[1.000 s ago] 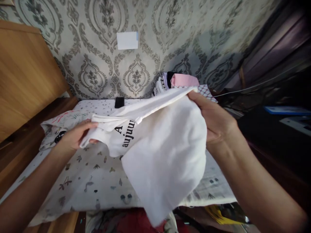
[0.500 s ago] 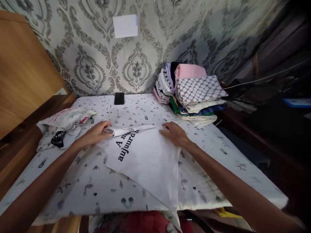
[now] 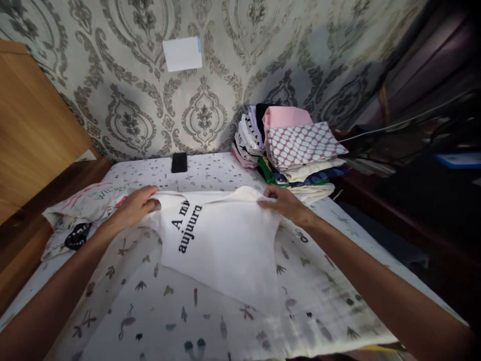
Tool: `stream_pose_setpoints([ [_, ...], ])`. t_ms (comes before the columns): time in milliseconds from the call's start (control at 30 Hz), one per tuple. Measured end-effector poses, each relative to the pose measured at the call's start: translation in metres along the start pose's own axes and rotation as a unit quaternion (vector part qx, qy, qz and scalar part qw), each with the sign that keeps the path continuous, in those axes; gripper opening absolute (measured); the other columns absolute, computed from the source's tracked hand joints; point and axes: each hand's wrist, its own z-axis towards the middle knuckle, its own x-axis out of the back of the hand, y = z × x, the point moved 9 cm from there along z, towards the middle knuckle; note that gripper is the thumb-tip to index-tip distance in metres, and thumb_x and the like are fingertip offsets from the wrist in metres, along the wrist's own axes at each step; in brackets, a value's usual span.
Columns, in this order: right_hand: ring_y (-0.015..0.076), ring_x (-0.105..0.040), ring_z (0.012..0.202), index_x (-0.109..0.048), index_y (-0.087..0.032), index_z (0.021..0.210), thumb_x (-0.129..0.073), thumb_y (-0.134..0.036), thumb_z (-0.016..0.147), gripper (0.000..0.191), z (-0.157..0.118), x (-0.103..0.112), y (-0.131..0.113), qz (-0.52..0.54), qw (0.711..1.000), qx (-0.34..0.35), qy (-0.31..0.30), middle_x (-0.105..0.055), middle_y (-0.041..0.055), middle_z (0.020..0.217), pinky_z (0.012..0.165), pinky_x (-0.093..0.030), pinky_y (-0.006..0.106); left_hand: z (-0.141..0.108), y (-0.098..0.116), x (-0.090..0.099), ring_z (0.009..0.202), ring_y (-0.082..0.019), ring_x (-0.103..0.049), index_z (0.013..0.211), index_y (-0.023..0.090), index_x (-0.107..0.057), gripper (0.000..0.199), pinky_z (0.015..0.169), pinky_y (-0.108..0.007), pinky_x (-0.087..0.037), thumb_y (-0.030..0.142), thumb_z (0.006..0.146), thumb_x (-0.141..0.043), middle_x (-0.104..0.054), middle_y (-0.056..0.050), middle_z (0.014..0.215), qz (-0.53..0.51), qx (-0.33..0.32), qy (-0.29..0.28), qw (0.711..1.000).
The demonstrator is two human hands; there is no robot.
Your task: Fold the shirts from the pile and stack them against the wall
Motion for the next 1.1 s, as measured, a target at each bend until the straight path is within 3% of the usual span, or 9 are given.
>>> stream_pose_setpoints([
  [167, 0.0262, -0.061, 0.089, -0.061, -0.019, 0.1, -0.063, -0.02, 0.069, 0.031, 0.048, 0.005, -0.004, -0.134, 0.979, 0.039, 0.15, -0.065, 0.0095, 0.099, 0.079, -0.049, 0.037, 0.014, -0.03, 0.015, 0.115, -0.032, -0.057, 0.128, 0.016, -0.053, 0.045, 0.092, -0.041, -0.047, 0.018, 0.084, -0.042, -0.058, -0.015, 0.123, 0.133, 0.117, 0.071, 0.982],
  [300, 0.0341, -0.057, 0.114, -0.058, -0.015, 0.119, -0.058, -0.018, 0.08, 0.04, 0.024, -0.009, -0.02, -0.206, 0.958, 0.076, 0.185, -0.06, 0.0183, 0.121, 0.095, -0.048, 0.047, 0.008, -0.039, -0.003, 0.129, -0.033, -0.051, 0.141, 0.016, -0.043, 0.053, 0.097, -0.044, -0.047, 0.018, 0.088, -0.041, -0.051, -0.017, 0.139, 0.162, 0.133, 0.075, 0.975],
  [433, 0.0238, -0.062, 0.092, -0.061, -0.02, 0.108, -0.051, -0.032, 0.097, 0.019, -0.056, -0.066, -0.07, -0.18, 0.96, 0.216, 0.01, -0.065, 0.0102, 0.106, 0.082, -0.052, 0.038, -0.003, -0.053, -0.027, 0.119, -0.03, -0.058, 0.125, 0.02, -0.053, 0.039, 0.099, -0.042, -0.046, 0.038, 0.093, -0.042, -0.061, -0.013, 0.126, 0.129, 0.123, 0.033, 0.983],
  [500, 0.0247, -0.061, 0.092, -0.061, -0.02, 0.107, -0.063, -0.037, 0.092, 0.023, -0.099, -0.097, -0.092, -0.219, 0.93, 0.284, -0.074, -0.065, 0.0093, 0.105, 0.079, -0.052, 0.038, -0.007, -0.065, -0.036, 0.115, -0.03, -0.06, 0.116, 0.018, -0.057, 0.037, 0.098, -0.041, -0.046, 0.042, 0.091, -0.044, -0.064, -0.014, 0.119, 0.123, 0.133, 0.015, 0.983],
  [600, 0.0242, -0.059, 0.087, -0.061, -0.018, 0.094, -0.063, -0.014, 0.089, 0.007, -0.126, -0.121, -0.098, -0.314, 0.895, 0.304, -0.09, -0.065, 0.0086, 0.096, 0.075, -0.049, 0.036, -0.007, -0.078, -0.041, 0.103, -0.03, -0.063, 0.095, 0.019, -0.061, 0.027, 0.087, -0.038, -0.047, 0.04, 0.085, -0.047, -0.069, -0.011, 0.102, 0.092, 0.159, -0.008, 0.983],
  [733, 0.0219, -0.058, 0.078, -0.059, -0.017, 0.083, -0.045, 0.009, 0.081, 0.029, -0.115, -0.115, -0.091, -0.378, 0.88, 0.272, -0.095, -0.064, 0.0076, 0.085, 0.068, -0.044, 0.033, -0.012, -0.082, -0.032, 0.08, -0.025, -0.061, 0.077, 0.021, -0.059, 0.021, 0.069, -0.032, -0.043, 0.04, 0.075, -0.05, -0.065, -0.004, 0.078, -0.009, 0.184, -0.032, 0.982],
  [867, 0.0189, -0.058, 0.076, -0.058, -0.019, 0.083, -0.043, -0.007, 0.096, 0.023, -0.118, -0.082, -0.101, -0.28, 0.907, 0.253, -0.188, -0.065, 0.0061, 0.087, 0.069, -0.043, 0.031, -0.032, -0.074, -0.014, 0.07, -0.021, -0.054, 0.073, 0.022, -0.059, 0.027, 0.062, -0.028, -0.038, 0.048, 0.069, -0.055, -0.057, 0.001, 0.068, -0.11, 0.153, -0.068, 0.98],
  [1000, 0.018, -0.06, 0.078, -0.063, -0.02, 0.089, -0.043, -0.027, 0.101, 0.024, -0.128, -0.061, -0.108, -0.151, 0.92, 0.201, -0.3, -0.067, 0.0049, 0.089, 0.072, -0.045, 0.03, -0.049, -0.069, -0.02, 0.069, -0.02, -0.054, 0.07, 0.022, -0.059, 0.031, 0.061, -0.027, -0.039, 0.052, 0.063, -0.064, -0.057, 0.001, 0.067, -0.147, 0.128, -0.149, 0.969],
  [1100, 0.02, -0.064, 0.082, -0.068, -0.02, 0.102, -0.046, -0.04, 0.099, 0.03, -0.108, -0.059, -0.097, -0.091, 0.934, 0.169, -0.303, -0.07, 0.0072, 0.096, 0.074, -0.049, 0.031, -0.034, -0.069, -0.02, 0.077, -0.022, -0.058, 0.08, 0.022, -0.062, 0.033, 0.068, -0.029, -0.044, 0.052, 0.068, -0.062, -0.062, 0.0, 0.077, -0.123, 0.121, -0.095, 0.98],
])
